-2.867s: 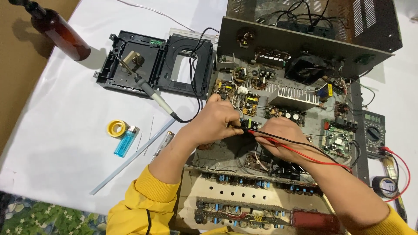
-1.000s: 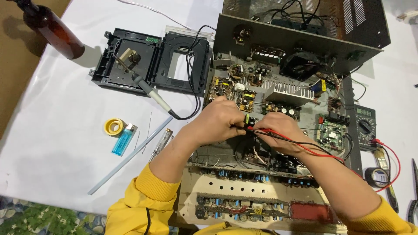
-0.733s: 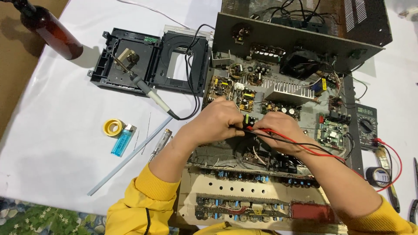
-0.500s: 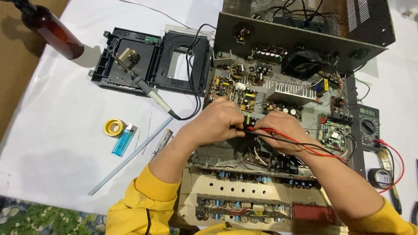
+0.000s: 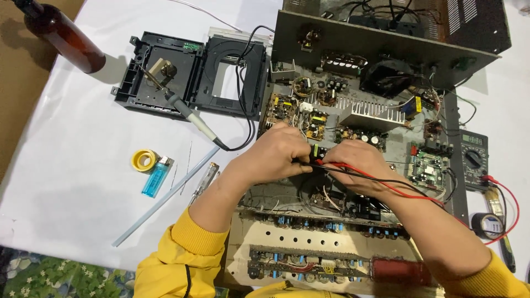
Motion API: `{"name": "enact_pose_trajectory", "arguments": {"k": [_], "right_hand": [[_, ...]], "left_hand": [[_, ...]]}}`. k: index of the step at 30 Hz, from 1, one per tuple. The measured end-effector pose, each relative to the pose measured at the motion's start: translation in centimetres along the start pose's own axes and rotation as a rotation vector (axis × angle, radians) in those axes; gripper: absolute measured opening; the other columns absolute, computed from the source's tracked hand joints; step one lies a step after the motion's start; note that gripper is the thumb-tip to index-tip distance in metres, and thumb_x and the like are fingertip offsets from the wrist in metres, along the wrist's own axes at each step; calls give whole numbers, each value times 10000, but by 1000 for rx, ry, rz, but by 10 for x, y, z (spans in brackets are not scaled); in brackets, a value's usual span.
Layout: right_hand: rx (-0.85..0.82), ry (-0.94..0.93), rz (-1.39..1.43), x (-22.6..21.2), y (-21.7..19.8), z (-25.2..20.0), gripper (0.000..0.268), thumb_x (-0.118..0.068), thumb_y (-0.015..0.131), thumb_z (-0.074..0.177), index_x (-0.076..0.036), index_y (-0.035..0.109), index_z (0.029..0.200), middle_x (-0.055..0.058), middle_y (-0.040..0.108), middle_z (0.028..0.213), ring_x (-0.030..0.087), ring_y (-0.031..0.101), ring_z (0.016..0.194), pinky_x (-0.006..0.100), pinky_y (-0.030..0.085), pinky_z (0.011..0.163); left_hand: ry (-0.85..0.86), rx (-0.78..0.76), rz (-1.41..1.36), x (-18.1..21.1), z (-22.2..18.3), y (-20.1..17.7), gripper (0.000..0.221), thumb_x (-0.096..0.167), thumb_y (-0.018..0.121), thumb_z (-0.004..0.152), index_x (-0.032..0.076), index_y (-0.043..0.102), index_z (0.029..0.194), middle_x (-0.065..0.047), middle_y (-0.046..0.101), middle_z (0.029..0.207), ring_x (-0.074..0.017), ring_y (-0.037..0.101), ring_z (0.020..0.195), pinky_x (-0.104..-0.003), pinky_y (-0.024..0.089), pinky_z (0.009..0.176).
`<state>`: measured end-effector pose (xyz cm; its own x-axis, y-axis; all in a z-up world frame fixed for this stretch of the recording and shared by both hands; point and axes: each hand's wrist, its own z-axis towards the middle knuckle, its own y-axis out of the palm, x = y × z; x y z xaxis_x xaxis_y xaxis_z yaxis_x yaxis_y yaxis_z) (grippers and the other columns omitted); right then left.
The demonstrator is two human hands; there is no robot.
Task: Testing electronic components on a circuit board using a digital multimeter
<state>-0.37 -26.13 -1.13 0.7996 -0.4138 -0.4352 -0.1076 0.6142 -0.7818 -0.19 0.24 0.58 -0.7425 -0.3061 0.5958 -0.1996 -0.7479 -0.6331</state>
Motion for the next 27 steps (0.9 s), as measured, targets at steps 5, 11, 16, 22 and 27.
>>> {"name": "enact_pose_trajectory", "arguments": {"k": [5, 11, 16, 22, 27], "right_hand": [[9, -24, -27, -4, -1, 1, 78, -207, 659, 958, -157, 709, 924, 39, 724, 837, 287, 702, 787, 398, 565, 721], [84, -19, 44, -17, -11, 8, 124, -222, 662, 960, -150, 716, 875, 37, 704, 797, 292, 692, 745, 402, 554, 702], [147, -15, 94, -10, -10, 1, 120, -219, 657, 946, -173, 743, 876, 16, 710, 777, 288, 684, 711, 397, 538, 671], [179, -35, 77, -1, -10, -3, 120, -212, 678, 931, -143, 734, 850, 47, 698, 765, 311, 690, 716, 415, 522, 662], [170, -78, 91, -10, -15, 4, 128, -169, 657, 943, -132, 717, 836, 53, 689, 732, 325, 672, 666, 421, 521, 629]], "left_hand": [[10, 1, -8, 5, 2, -2, 247, 168, 882, 737, 162, 637, 700, 55, 665, 637, -166, 644, 754, -319, 445, 805], [11, 22, -12, 6, 3, -7, 227, 170, 876, 746, 153, 656, 696, 46, 673, 630, -163, 645, 751, -314, 455, 809], [63, 48, -26, 21, 3, -24, 240, 223, 878, 764, 161, 657, 694, 36, 678, 628, -170, 649, 748, -318, 463, 800], [113, 36, 43, 44, 0, -33, 281, 233, 870, 789, 152, 629, 669, 18, 651, 612, -185, 629, 718, -337, 466, 788], [95, 66, 15, 32, 5, -7, 228, 241, 851, 806, 162, 678, 681, 23, 657, 594, -165, 623, 693, -326, 469, 801]]}}
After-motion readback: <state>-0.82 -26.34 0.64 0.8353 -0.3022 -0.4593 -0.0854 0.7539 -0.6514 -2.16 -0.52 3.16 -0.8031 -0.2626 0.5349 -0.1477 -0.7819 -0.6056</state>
